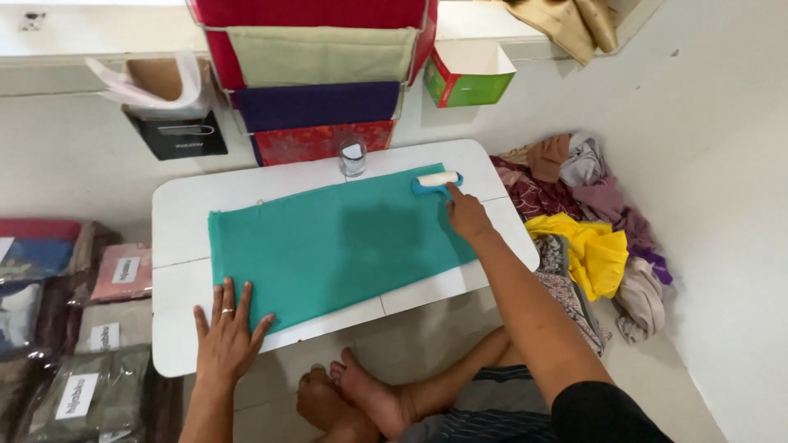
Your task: Unfolding a piece of teal fabric on a table and cleaning it thoroughly with a lint roller.
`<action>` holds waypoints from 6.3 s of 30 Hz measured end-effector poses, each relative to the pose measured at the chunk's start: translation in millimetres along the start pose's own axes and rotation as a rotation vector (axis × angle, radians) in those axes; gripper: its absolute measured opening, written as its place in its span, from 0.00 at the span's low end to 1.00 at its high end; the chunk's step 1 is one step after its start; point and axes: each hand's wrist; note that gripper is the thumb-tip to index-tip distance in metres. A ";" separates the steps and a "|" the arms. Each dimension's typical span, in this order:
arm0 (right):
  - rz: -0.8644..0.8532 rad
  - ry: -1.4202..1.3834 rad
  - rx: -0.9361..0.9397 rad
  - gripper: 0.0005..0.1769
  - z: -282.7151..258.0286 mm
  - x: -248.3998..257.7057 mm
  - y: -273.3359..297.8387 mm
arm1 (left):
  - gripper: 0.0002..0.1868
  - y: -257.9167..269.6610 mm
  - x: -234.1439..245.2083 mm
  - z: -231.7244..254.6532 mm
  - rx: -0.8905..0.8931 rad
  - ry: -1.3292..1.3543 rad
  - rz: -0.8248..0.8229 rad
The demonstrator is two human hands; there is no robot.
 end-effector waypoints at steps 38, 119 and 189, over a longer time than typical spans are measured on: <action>-0.393 0.197 0.210 0.25 99.9 102.5 15.5 | 0.43 1.6 27.0 7.1 0.132 0.089 -0.200; -0.183 0.543 0.238 0.28 31.2 87.7 -98.4 | 0.43 3.5 4.8 10.8 -0.027 -0.116 0.149; -0.018 0.026 0.081 0.32 -55.6 -23.4 225.5 | 0.44 7.4 -3.9 3.0 -0.043 -0.012 0.161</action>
Point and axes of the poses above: each hand's wrist, its own y-axis away from the middle knuckle, its own x-axis out of the back of the hand, z = x × y, and after that the axes turned 15 degrees about -x, right-handed
